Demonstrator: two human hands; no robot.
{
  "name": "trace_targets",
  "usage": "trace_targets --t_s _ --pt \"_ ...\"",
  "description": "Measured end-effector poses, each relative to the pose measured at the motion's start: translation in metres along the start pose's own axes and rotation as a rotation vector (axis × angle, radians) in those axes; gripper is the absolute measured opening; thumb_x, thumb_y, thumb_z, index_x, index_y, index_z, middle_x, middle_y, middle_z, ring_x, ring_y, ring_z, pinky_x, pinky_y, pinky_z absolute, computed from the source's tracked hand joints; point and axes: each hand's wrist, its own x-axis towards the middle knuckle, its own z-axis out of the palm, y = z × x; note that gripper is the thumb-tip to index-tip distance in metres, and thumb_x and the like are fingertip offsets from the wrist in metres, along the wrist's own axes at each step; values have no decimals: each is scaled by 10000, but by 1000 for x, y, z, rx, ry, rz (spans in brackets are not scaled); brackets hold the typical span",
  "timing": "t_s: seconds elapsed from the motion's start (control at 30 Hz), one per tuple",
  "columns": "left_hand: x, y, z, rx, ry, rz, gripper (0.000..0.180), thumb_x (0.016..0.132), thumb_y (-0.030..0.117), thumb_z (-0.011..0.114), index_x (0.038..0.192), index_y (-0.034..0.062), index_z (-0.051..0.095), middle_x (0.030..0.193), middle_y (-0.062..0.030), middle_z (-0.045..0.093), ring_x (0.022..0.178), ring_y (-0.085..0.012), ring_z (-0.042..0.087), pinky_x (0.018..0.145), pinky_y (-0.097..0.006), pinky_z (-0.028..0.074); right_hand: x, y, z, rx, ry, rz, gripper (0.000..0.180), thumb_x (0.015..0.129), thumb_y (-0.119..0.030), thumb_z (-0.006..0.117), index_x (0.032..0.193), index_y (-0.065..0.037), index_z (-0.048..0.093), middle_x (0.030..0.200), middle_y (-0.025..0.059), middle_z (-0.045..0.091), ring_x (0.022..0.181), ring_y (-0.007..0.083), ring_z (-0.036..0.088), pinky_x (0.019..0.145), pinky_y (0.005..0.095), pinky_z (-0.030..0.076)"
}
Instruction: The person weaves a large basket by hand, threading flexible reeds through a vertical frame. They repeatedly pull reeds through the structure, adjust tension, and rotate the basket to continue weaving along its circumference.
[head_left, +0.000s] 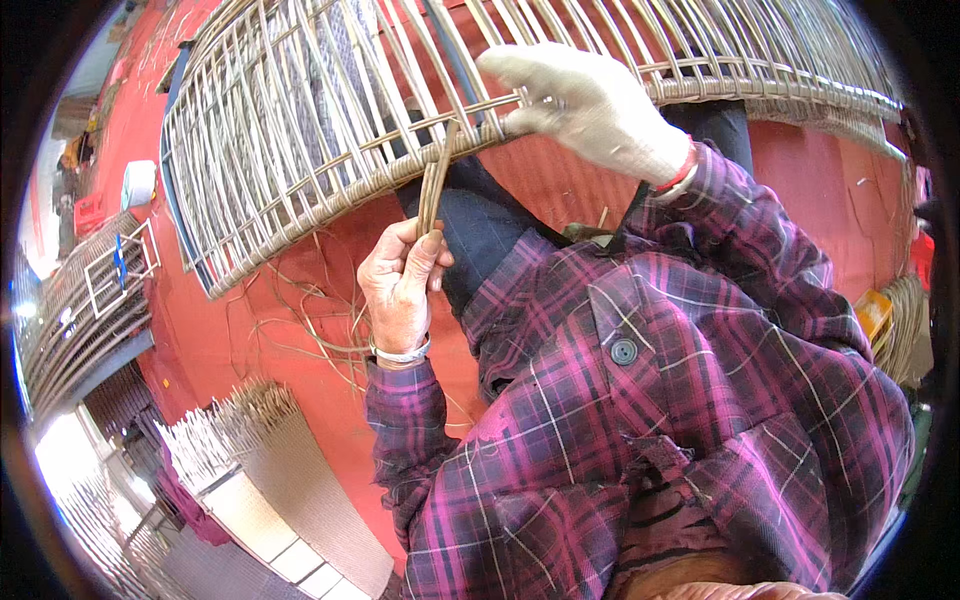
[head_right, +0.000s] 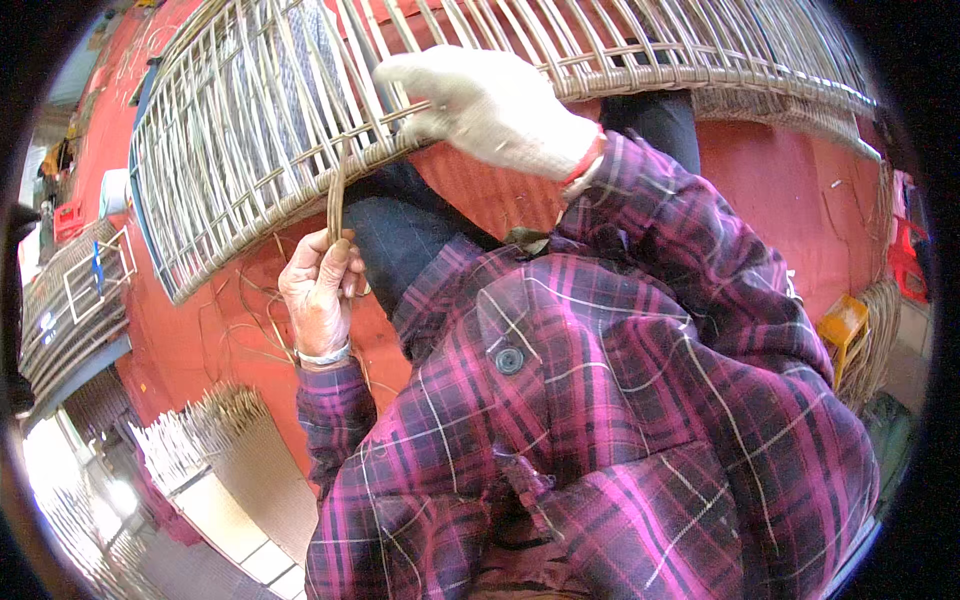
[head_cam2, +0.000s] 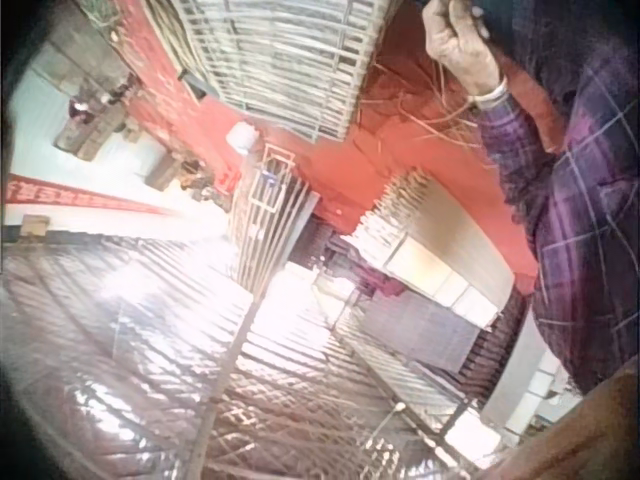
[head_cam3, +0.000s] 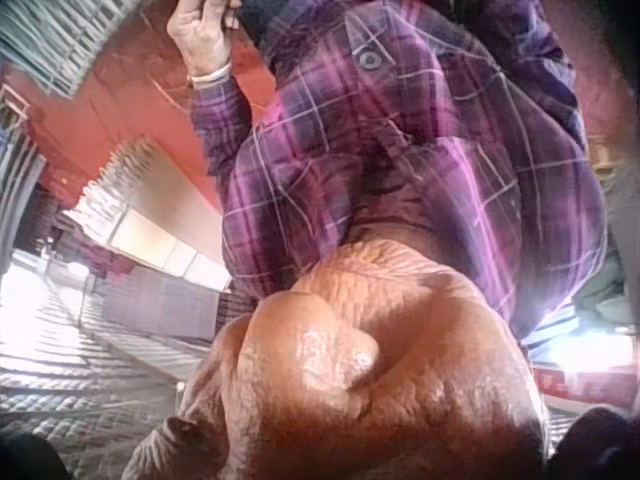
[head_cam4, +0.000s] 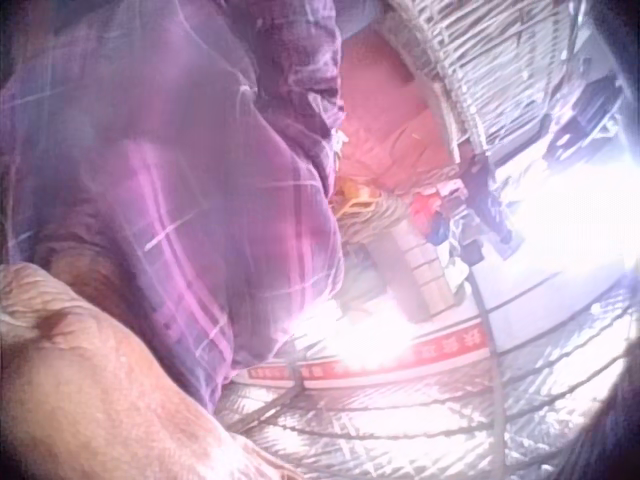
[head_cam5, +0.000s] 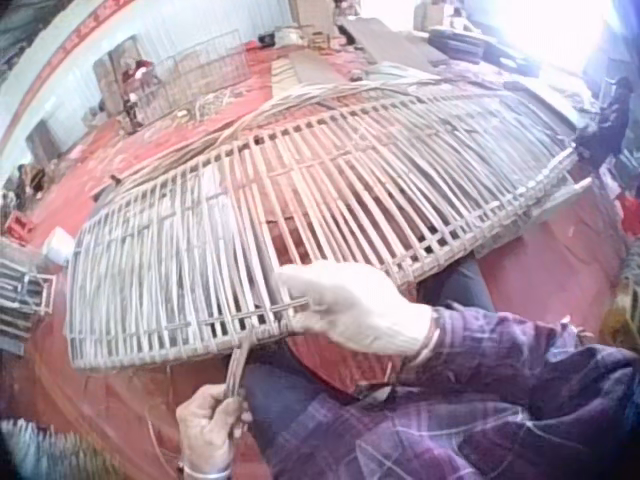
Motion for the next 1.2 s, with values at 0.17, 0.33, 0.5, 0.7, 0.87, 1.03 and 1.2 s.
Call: trace_targets --t_s 0.17,0.33,0.5,0.7,0.87,1.03,1.2 --pt "-1 -9 13 63 -4 86 155 932 93 637 1047 -10 652 753 -29 629 545 -39 473 492 -176 375 -19 -5 20 852 -298 225 397 869 -208 693 1204 -13 606 966 29 647 907 123 591 807 275 487" --pt "-2 -9 25 142 9 177 163 941 93 626 1054 -18 667 769 -30 643 575 -44 510 511 -186 407 -19 -18 32 1248 -344 463 341 927 -302 628 1126 -28 668 805 -33 605 681 30 461 586 175 378" --pt "5 -9 35 141 71 229 160 959 95 599 1039 -26 667 787 -40 653 619 -68 551 576 -206 452 -21 -32 34 1255 -418 432 374 952 -277 594 1198 5 625 872 18 635 738 73 547 615 200 449" --pt "8 -3 31 77 -170 102 188 993 116 538 1045 -31 644 832 -67 669 653 -95 581 615 -227 479 -29 -24 24 989 -564 320 402 938 -274 584 1220 12 605 878 47 645 750 106 577 693 265 496" --pt "3 1 22 54 -174 -33 184 985 106 536 1025 -35 648 822 -81 683 630 -98 595 591 -220 479 -18 -33 28 1118 -576 390 380 895 -214 656 1191 21 613 955 71 664 766 116 590 697 276 494" --pt "-6 3 -25 243 118 204 187 967 69 555 1110 -12 644 784 -38 657 590 -62 544 530 -216 453 30 -39 33 541 -461 -29 677 795 -382 743 1322 -25 514 1205 103 585 1092 242 568 903 367 471" --pt "-12 19 -108 733 444 378 179 930 20 530 1076 -27 623 798 -91 666 580 -116 586 529 -256 482 68 -55 75 -338 -384 -506 791 598 -433 823 1246 -122 491 1146 83 572 1066 273 569 877 416 429"
